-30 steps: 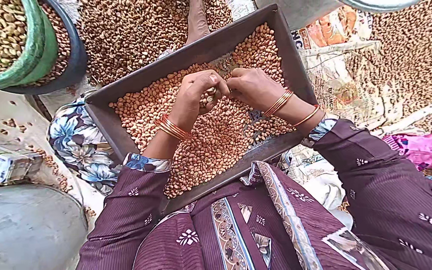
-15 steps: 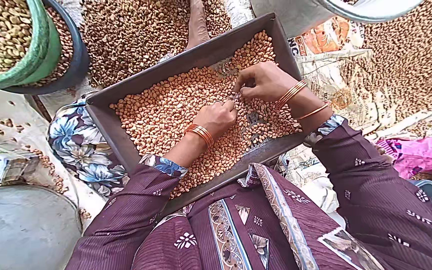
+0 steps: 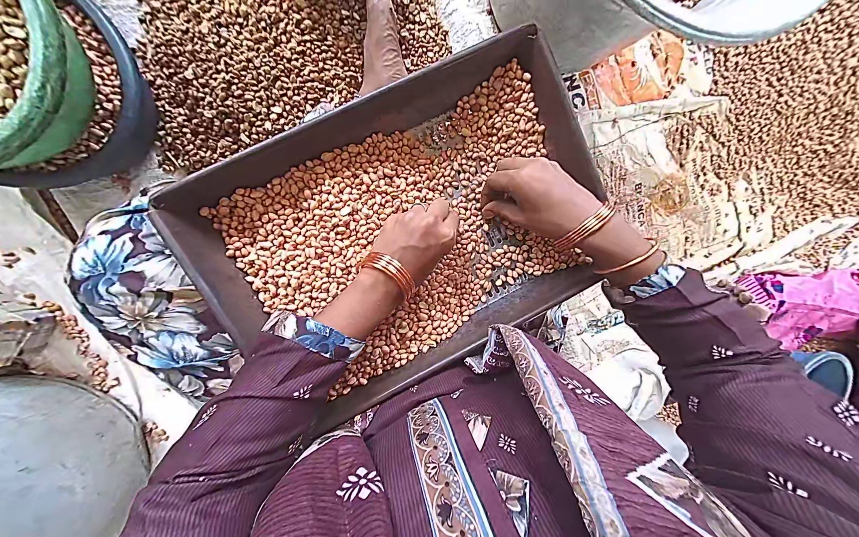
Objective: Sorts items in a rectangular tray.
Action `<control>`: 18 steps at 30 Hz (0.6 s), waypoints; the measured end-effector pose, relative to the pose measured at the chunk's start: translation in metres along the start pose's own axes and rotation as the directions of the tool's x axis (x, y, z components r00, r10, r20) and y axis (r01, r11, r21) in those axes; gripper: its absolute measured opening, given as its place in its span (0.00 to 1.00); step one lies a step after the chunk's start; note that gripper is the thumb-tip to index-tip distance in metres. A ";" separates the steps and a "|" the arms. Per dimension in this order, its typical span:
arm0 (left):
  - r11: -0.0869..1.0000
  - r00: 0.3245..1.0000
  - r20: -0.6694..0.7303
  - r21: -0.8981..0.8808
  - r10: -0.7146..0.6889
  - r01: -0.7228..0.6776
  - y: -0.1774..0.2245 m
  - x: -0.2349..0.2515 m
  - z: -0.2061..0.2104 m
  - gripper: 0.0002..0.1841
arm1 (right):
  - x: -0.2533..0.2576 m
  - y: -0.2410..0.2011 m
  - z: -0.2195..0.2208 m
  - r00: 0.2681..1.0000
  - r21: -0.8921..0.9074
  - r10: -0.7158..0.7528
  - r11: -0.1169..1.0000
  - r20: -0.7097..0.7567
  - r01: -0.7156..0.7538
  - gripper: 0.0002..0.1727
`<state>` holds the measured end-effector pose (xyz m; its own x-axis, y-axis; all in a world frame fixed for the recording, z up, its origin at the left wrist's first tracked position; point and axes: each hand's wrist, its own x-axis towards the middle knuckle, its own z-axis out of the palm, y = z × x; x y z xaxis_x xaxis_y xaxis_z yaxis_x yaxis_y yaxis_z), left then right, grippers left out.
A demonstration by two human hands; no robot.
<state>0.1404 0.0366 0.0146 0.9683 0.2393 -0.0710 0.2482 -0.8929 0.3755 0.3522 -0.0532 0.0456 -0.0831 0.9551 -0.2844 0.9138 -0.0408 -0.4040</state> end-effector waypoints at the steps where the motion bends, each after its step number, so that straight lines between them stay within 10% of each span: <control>1: 1.000 1.000 0.007 0.002 -0.004 0.004 0.001 -0.001 -0.001 0.11 | 0.001 -0.002 0.001 1.000 -0.032 -0.007 0.999 -0.018 0.006 0.07; 18: 0.992 0.998 0.069 -0.127 0.004 0.005 -0.008 0.008 -0.001 0.09 | 0.019 -0.027 0.004 1.000 -0.057 0.007 0.998 0.028 -0.005 0.08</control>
<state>0.1458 0.0462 0.0124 0.9689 0.2088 -0.1331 0.2474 -0.8364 0.4892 0.3240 -0.0352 0.0475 -0.0879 0.9462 -0.3115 0.9354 -0.0292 -0.3524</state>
